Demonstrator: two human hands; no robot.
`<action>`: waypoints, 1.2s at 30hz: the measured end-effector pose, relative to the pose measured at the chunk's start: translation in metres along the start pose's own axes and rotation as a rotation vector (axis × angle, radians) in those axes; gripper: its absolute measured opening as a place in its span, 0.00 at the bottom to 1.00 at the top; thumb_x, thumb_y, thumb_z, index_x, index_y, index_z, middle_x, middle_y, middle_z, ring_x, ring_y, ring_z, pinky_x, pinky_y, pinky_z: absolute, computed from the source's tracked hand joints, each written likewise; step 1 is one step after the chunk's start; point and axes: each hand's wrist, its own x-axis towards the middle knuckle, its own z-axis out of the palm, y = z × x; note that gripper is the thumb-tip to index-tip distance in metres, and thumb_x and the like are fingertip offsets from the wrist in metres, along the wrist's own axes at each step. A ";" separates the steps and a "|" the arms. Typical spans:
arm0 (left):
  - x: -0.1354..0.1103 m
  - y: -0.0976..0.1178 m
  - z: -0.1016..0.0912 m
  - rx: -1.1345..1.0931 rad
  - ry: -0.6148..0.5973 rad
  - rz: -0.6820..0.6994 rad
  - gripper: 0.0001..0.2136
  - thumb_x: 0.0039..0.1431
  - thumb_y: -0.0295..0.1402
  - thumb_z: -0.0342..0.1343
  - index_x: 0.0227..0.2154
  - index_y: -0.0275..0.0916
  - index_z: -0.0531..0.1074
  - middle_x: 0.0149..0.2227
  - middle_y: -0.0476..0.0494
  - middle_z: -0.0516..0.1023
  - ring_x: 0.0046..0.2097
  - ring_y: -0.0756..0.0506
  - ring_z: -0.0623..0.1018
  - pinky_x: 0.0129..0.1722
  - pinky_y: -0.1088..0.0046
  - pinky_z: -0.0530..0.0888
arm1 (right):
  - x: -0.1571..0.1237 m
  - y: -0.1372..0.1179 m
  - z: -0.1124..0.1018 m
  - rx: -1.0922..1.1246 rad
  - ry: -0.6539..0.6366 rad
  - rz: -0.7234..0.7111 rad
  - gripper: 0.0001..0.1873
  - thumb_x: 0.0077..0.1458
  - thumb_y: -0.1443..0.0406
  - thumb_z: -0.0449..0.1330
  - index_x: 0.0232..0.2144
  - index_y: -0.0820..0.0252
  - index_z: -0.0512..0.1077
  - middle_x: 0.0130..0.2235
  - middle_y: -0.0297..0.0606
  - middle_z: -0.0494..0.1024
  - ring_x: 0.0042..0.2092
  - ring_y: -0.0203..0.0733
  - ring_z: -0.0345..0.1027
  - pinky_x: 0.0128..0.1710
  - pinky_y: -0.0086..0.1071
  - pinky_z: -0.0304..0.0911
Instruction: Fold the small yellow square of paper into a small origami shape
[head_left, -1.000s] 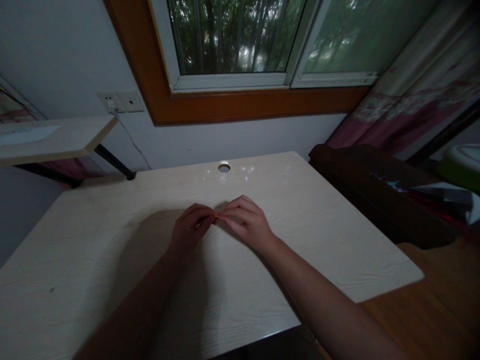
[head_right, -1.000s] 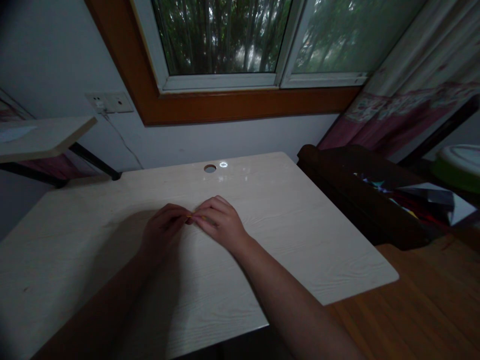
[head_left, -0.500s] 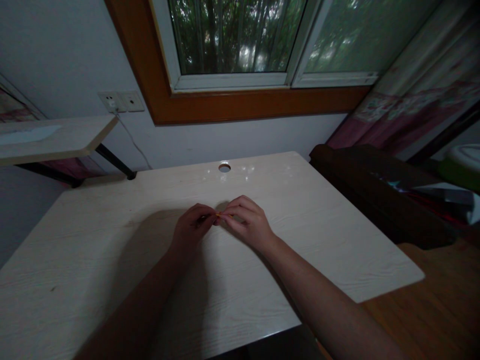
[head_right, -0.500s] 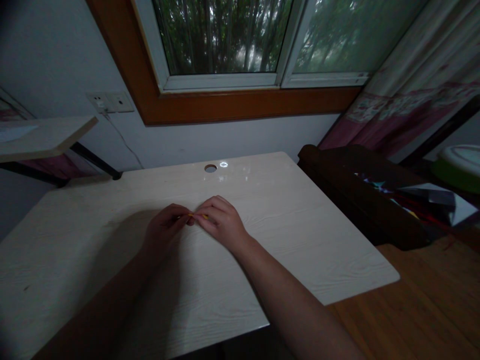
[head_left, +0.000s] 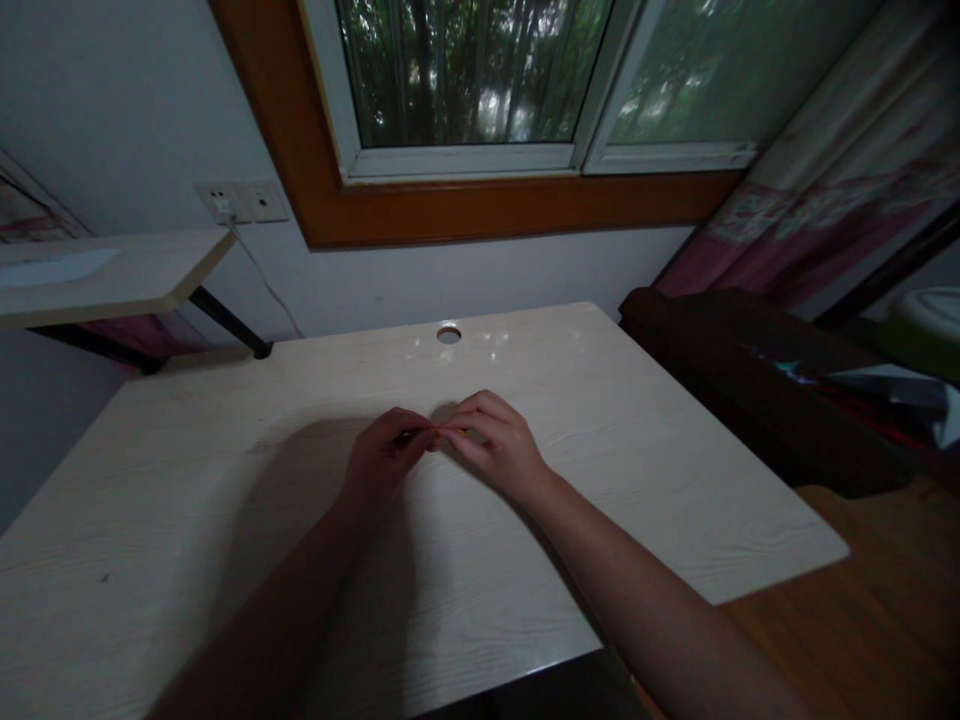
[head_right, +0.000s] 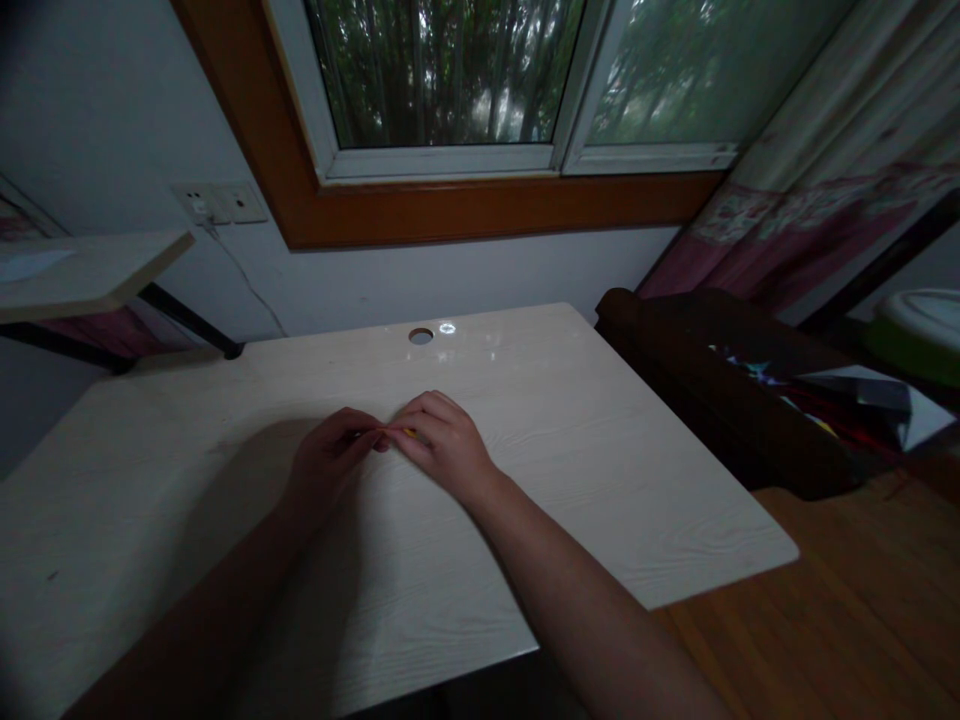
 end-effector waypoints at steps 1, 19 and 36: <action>0.000 0.001 0.000 0.004 0.003 -0.005 0.04 0.57 0.33 0.59 0.33 0.38 0.75 0.31 0.46 0.76 0.32 0.50 0.77 0.34 0.75 0.75 | 0.000 0.000 0.000 0.001 0.002 0.000 0.03 0.58 0.66 0.61 0.35 0.56 0.76 0.34 0.39 0.76 0.37 0.40 0.69 0.37 0.35 0.66; 0.004 -0.010 0.001 -0.250 0.053 -0.228 0.07 0.55 0.35 0.59 0.32 0.36 0.74 0.26 0.49 0.76 0.29 0.50 0.75 0.33 0.73 0.74 | 0.000 0.004 0.006 0.222 -0.031 0.304 0.03 0.54 0.66 0.64 0.30 0.59 0.77 0.32 0.36 0.73 0.33 0.35 0.67 0.32 0.30 0.63; 0.005 -0.015 -0.001 -0.220 0.104 -0.286 0.09 0.53 0.37 0.60 0.30 0.36 0.76 0.25 0.47 0.77 0.27 0.50 0.74 0.30 0.73 0.74 | -0.003 0.011 0.014 0.572 -0.048 0.645 0.10 0.53 0.59 0.64 0.36 0.60 0.75 0.31 0.35 0.75 0.32 0.35 0.68 0.33 0.30 0.65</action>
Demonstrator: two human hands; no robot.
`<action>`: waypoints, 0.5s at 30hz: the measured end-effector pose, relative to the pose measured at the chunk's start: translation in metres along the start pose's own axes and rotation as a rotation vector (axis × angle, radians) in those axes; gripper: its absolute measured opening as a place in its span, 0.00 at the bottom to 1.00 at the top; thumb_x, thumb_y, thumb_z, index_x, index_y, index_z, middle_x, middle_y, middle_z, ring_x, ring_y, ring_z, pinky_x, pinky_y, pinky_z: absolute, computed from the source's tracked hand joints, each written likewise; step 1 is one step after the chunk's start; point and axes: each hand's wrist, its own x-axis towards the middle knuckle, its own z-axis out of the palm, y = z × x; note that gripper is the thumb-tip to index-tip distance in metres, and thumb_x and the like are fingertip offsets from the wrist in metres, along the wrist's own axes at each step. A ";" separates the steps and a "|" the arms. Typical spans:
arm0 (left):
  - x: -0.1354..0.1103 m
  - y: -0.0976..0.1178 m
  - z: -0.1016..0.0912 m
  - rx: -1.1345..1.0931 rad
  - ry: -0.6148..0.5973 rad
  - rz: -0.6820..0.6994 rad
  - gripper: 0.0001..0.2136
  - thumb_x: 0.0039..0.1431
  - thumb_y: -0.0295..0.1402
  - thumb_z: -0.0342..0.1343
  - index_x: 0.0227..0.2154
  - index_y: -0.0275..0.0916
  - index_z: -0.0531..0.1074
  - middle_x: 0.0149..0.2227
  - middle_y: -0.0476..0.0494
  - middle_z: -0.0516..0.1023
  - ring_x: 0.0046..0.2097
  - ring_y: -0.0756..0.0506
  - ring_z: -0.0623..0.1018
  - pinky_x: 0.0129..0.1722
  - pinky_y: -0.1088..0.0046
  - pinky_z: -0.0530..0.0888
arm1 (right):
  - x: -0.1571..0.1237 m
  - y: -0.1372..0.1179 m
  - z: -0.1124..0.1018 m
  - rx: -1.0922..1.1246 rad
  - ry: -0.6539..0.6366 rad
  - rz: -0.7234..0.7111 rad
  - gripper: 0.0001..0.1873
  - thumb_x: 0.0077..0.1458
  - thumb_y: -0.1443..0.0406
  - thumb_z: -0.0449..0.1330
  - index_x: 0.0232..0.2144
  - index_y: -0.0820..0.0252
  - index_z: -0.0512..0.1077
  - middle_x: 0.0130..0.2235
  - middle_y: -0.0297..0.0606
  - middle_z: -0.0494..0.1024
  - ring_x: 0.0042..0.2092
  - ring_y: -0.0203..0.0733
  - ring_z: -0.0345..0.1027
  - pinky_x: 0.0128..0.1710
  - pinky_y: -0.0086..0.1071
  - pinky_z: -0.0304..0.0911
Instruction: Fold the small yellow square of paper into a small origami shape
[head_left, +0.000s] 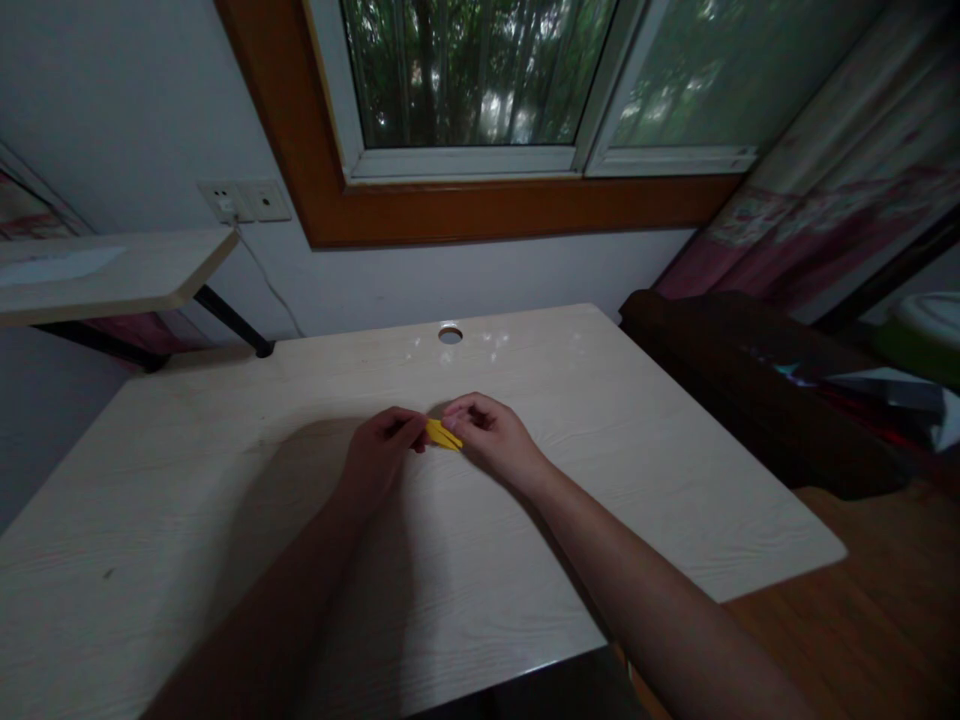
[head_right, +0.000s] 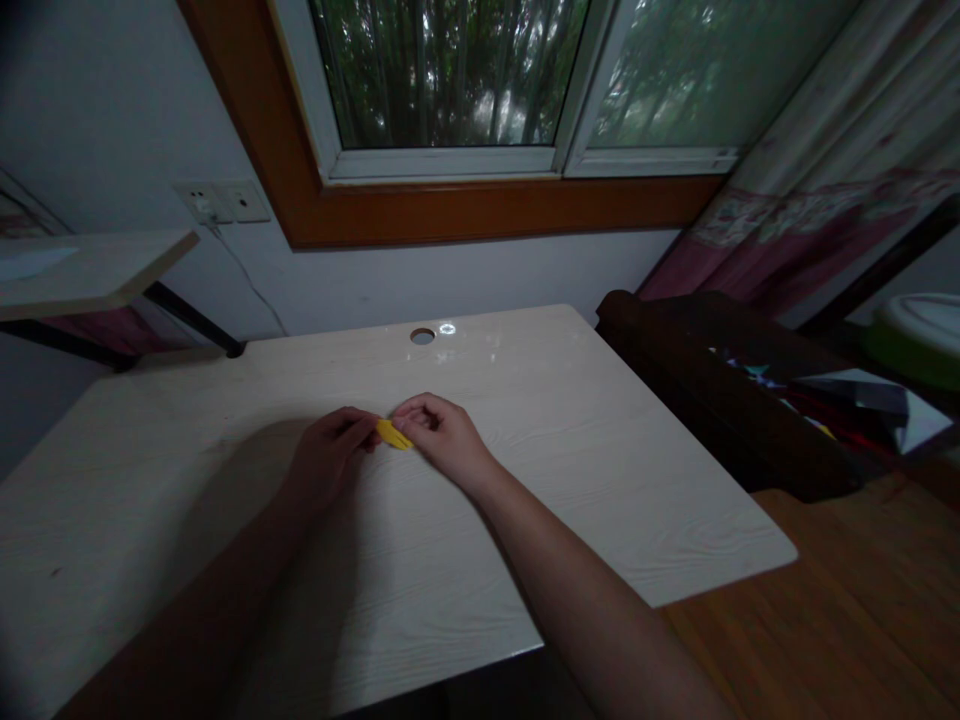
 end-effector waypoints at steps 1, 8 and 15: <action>0.000 -0.001 -0.001 -0.011 0.009 -0.011 0.09 0.53 0.37 0.61 0.30 0.36 0.76 0.25 0.47 0.77 0.27 0.50 0.75 0.30 0.73 0.74 | 0.000 0.001 0.000 0.033 -0.003 0.020 0.11 0.52 0.59 0.64 0.36 0.60 0.74 0.31 0.35 0.76 0.32 0.35 0.69 0.34 0.30 0.66; 0.001 -0.002 0.000 -0.091 0.053 -0.061 0.08 0.53 0.36 0.60 0.30 0.36 0.77 0.25 0.47 0.78 0.27 0.51 0.75 0.31 0.74 0.74 | 0.002 0.008 -0.001 0.102 -0.012 0.046 0.12 0.50 0.61 0.66 0.37 0.60 0.74 0.31 0.34 0.76 0.31 0.34 0.70 0.34 0.29 0.66; 0.002 0.000 0.001 -0.060 0.036 -0.060 0.08 0.54 0.37 0.59 0.27 0.36 0.75 0.24 0.48 0.77 0.27 0.51 0.74 0.30 0.75 0.73 | 0.003 0.012 -0.003 0.065 0.008 -0.007 0.12 0.51 0.61 0.65 0.38 0.59 0.73 0.33 0.35 0.77 0.34 0.35 0.71 0.36 0.30 0.67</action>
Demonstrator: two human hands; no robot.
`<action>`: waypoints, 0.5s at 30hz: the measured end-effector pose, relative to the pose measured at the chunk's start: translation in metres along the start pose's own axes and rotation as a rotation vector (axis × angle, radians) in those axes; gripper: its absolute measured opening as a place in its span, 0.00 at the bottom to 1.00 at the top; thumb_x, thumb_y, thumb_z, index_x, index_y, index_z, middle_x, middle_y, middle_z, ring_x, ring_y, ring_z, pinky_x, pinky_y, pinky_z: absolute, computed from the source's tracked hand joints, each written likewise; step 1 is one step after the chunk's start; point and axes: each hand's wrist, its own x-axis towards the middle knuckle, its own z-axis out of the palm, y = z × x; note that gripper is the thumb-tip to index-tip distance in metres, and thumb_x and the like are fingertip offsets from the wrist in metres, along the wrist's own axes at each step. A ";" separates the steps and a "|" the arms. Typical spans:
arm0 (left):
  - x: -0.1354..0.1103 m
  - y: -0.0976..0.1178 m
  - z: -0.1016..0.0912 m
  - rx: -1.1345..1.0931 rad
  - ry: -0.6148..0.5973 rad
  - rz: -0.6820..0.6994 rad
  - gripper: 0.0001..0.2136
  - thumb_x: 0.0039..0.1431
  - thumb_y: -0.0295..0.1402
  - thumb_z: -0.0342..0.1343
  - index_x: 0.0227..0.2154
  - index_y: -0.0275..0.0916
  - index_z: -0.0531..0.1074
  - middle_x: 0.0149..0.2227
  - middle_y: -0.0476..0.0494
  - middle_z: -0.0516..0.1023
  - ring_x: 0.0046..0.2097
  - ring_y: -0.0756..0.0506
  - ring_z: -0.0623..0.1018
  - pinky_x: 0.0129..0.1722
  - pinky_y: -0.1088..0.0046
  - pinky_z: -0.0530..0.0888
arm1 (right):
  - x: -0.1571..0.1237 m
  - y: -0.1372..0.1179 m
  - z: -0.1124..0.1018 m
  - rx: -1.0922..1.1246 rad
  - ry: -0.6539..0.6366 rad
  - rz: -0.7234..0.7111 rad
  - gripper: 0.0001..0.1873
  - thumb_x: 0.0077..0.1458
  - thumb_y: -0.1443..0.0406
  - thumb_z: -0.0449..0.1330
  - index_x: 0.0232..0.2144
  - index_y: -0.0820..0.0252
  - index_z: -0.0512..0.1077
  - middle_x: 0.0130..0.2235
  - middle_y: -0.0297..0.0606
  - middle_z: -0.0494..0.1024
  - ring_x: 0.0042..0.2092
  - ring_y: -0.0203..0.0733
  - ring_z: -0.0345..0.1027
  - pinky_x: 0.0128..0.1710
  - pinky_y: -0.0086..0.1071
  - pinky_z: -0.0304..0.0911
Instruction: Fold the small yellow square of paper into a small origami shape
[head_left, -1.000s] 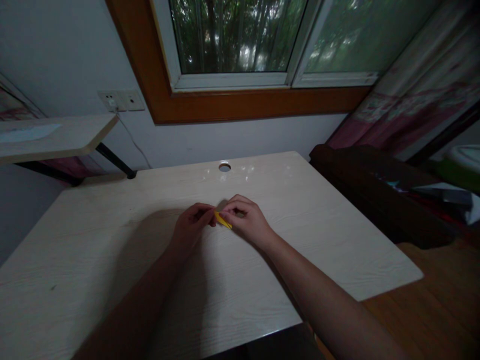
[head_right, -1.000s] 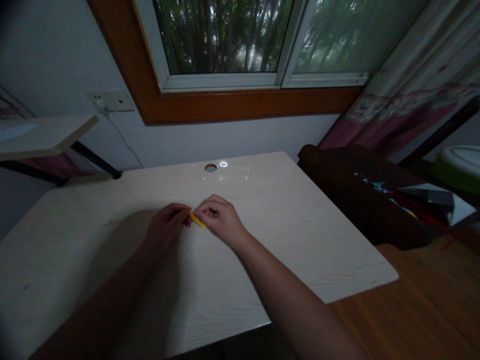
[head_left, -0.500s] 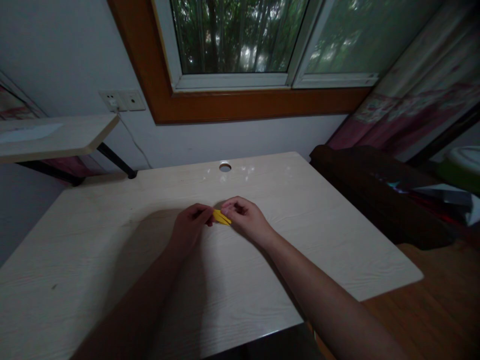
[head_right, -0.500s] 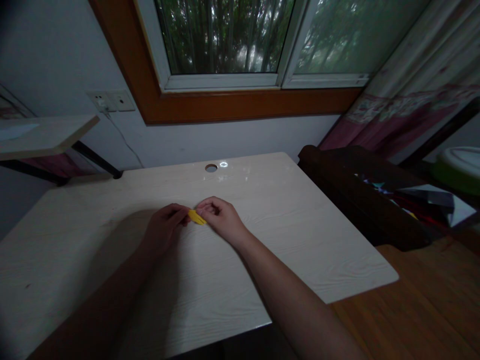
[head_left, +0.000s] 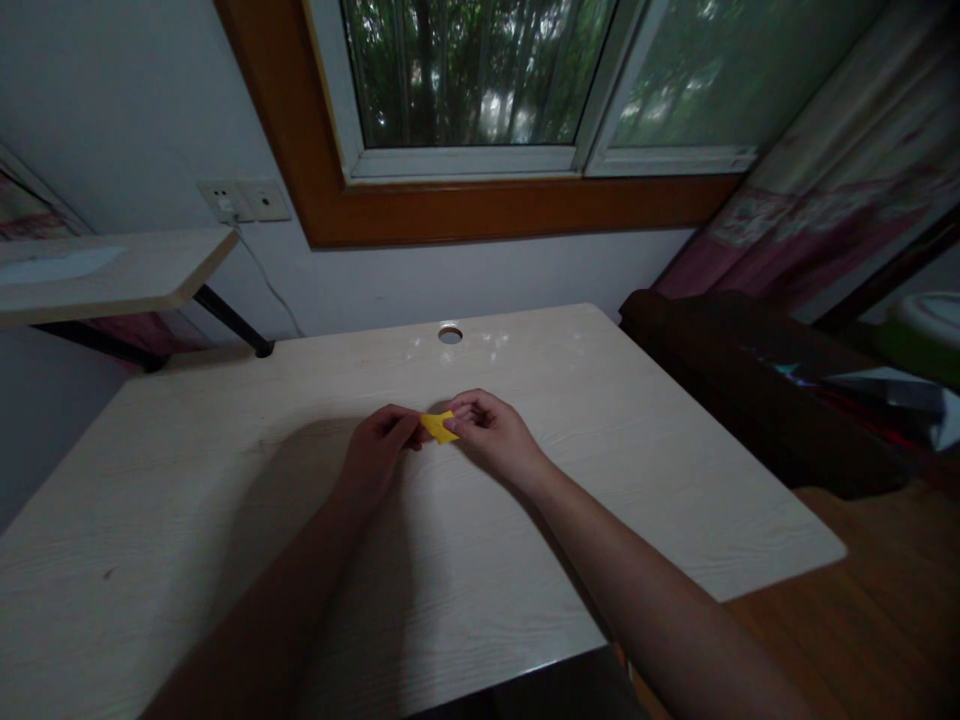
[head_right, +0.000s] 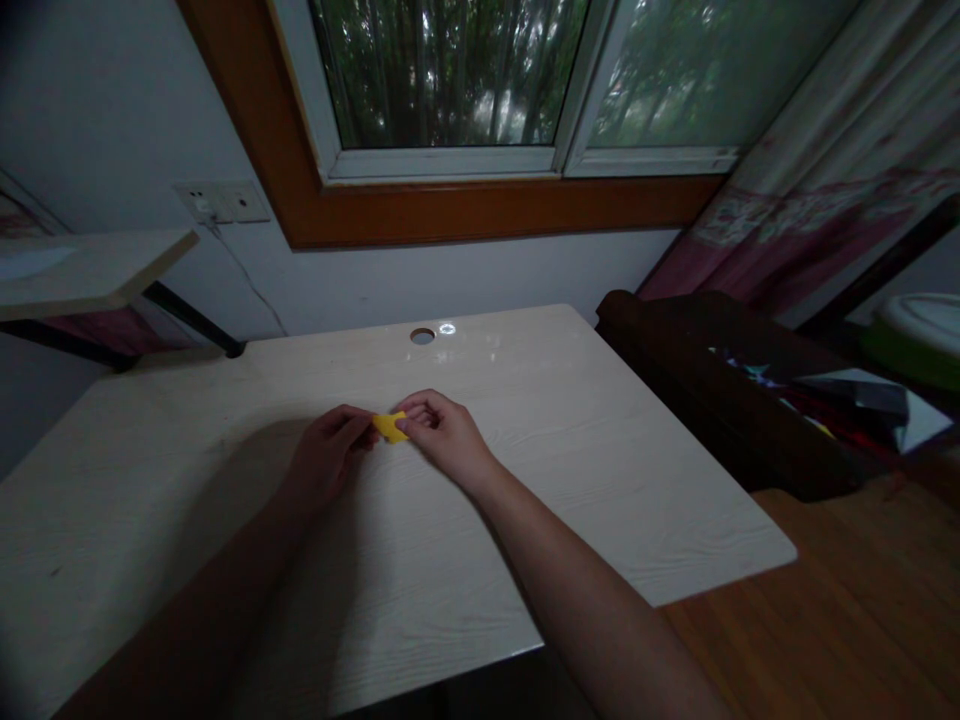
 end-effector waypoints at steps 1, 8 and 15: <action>0.000 0.000 0.000 0.017 -0.002 0.014 0.08 0.54 0.36 0.59 0.27 0.36 0.74 0.25 0.48 0.77 0.27 0.51 0.74 0.29 0.75 0.72 | 0.000 0.000 0.000 -0.009 0.001 -0.011 0.12 0.51 0.61 0.65 0.38 0.59 0.73 0.33 0.36 0.77 0.34 0.35 0.71 0.36 0.31 0.67; 0.000 0.000 0.002 0.092 -0.058 0.084 0.11 0.53 0.38 0.61 0.36 0.37 0.73 0.35 0.44 0.78 0.32 0.49 0.77 0.29 0.75 0.75 | -0.002 -0.003 0.000 -0.073 -0.067 -0.030 0.13 0.52 0.64 0.63 0.42 0.58 0.72 0.33 0.34 0.76 0.33 0.34 0.69 0.35 0.29 0.66; -0.002 0.001 0.002 0.218 -0.063 0.041 0.09 0.54 0.38 0.60 0.30 0.37 0.74 0.22 0.50 0.76 0.22 0.52 0.72 0.23 0.78 0.70 | -0.004 -0.007 0.001 -0.054 -0.065 -0.036 0.13 0.54 0.63 0.63 0.43 0.58 0.72 0.33 0.34 0.75 0.33 0.34 0.69 0.35 0.30 0.65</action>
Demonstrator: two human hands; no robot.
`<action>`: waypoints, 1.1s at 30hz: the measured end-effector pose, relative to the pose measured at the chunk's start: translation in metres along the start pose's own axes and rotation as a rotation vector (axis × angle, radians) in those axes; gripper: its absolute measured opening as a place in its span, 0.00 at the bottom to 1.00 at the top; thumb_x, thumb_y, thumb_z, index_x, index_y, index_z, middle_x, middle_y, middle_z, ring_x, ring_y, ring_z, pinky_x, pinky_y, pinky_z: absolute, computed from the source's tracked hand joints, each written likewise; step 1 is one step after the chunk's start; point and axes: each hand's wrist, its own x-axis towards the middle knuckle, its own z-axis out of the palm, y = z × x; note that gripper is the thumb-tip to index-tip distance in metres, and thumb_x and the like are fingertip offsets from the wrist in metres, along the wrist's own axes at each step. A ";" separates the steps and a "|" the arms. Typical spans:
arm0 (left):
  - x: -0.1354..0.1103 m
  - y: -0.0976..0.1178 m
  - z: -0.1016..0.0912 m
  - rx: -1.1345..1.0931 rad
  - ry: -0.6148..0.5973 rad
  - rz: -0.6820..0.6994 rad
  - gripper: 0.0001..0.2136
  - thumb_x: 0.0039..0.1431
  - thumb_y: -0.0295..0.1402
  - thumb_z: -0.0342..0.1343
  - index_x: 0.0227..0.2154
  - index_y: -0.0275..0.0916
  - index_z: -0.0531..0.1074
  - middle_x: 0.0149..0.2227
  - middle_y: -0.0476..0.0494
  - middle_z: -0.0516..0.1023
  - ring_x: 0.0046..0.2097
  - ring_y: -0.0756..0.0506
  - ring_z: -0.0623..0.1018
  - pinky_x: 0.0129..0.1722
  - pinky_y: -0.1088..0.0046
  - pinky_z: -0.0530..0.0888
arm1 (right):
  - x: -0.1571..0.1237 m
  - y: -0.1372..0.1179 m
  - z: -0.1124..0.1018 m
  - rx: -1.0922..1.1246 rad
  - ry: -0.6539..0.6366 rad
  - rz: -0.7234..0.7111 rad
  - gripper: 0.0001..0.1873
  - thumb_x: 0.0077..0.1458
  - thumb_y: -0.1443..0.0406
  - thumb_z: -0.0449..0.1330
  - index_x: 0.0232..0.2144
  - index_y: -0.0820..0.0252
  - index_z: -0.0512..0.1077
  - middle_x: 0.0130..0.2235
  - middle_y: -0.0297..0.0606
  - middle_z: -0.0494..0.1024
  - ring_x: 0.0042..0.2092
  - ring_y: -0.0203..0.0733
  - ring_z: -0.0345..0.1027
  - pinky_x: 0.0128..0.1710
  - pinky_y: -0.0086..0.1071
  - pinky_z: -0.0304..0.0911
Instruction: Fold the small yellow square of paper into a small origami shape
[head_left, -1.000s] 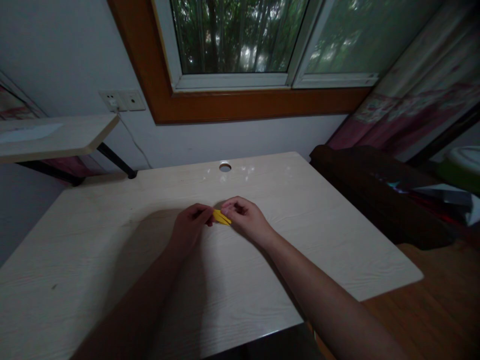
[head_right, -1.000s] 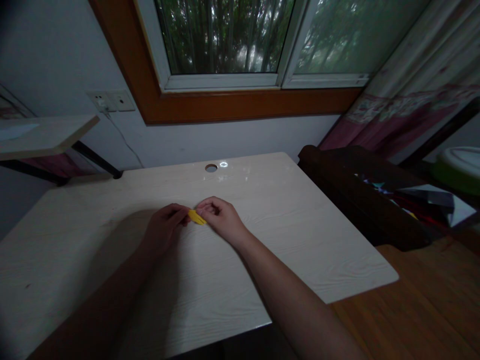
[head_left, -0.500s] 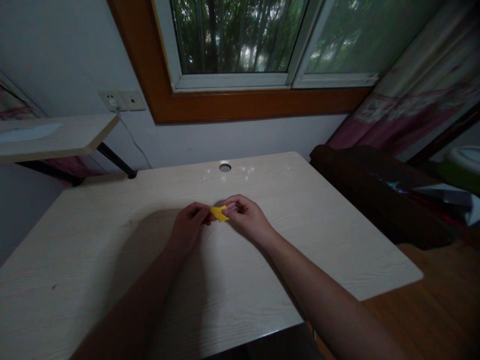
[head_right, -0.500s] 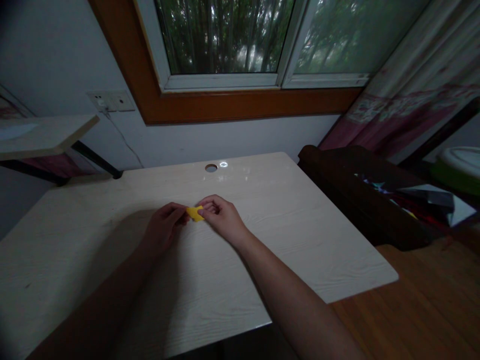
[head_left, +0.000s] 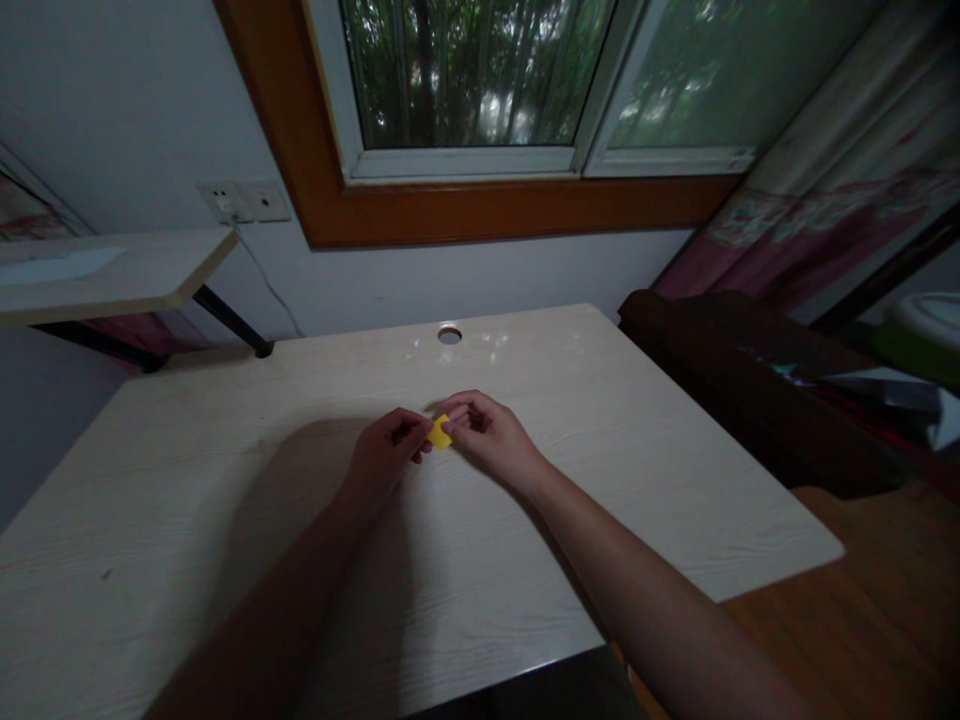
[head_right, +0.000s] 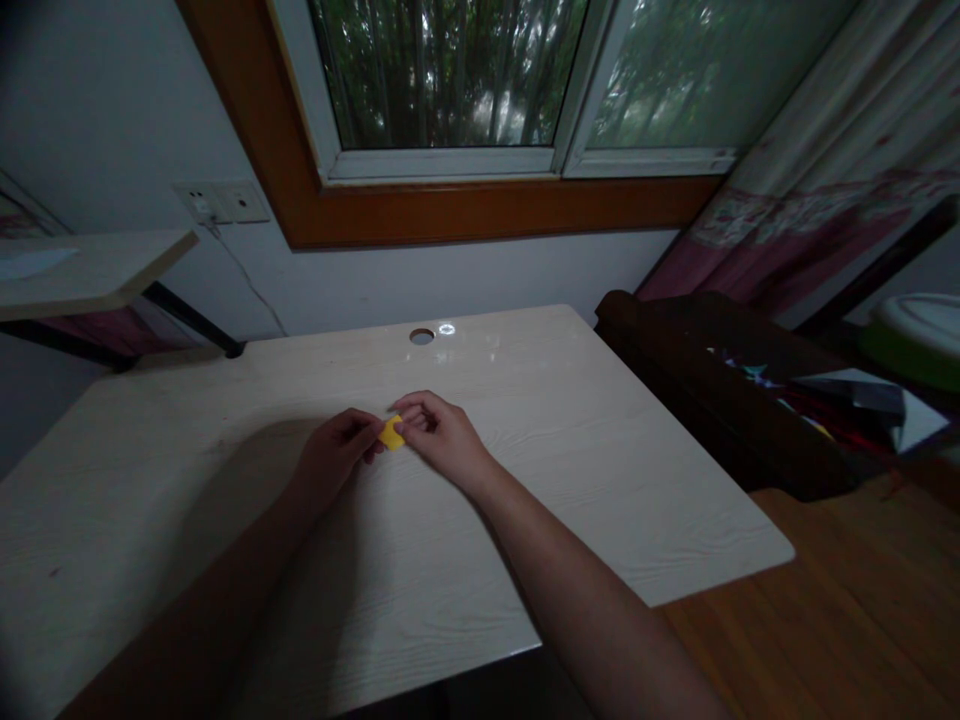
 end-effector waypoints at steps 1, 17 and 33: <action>0.000 -0.001 -0.001 0.008 0.009 0.013 0.09 0.55 0.38 0.60 0.30 0.37 0.74 0.22 0.50 0.76 0.22 0.52 0.72 0.23 0.78 0.70 | 0.000 0.000 0.001 0.002 0.000 0.006 0.14 0.54 0.62 0.63 0.43 0.58 0.72 0.33 0.34 0.75 0.33 0.34 0.69 0.35 0.30 0.65; 0.003 -0.009 0.000 -0.076 -0.019 -0.032 0.13 0.59 0.42 0.55 0.33 0.36 0.72 0.27 0.45 0.80 0.28 0.48 0.79 0.33 0.71 0.78 | 0.006 0.014 0.001 0.050 0.099 0.052 0.14 0.50 0.63 0.66 0.41 0.55 0.73 0.30 0.31 0.75 0.32 0.36 0.67 0.35 0.31 0.63; -0.001 -0.002 0.001 0.128 -0.032 0.011 0.09 0.56 0.38 0.58 0.32 0.37 0.75 0.27 0.46 0.81 0.29 0.48 0.81 0.33 0.73 0.77 | 0.002 0.003 0.005 -0.102 0.060 -0.039 0.15 0.55 0.62 0.62 0.46 0.56 0.70 0.33 0.34 0.76 0.34 0.37 0.70 0.36 0.31 0.65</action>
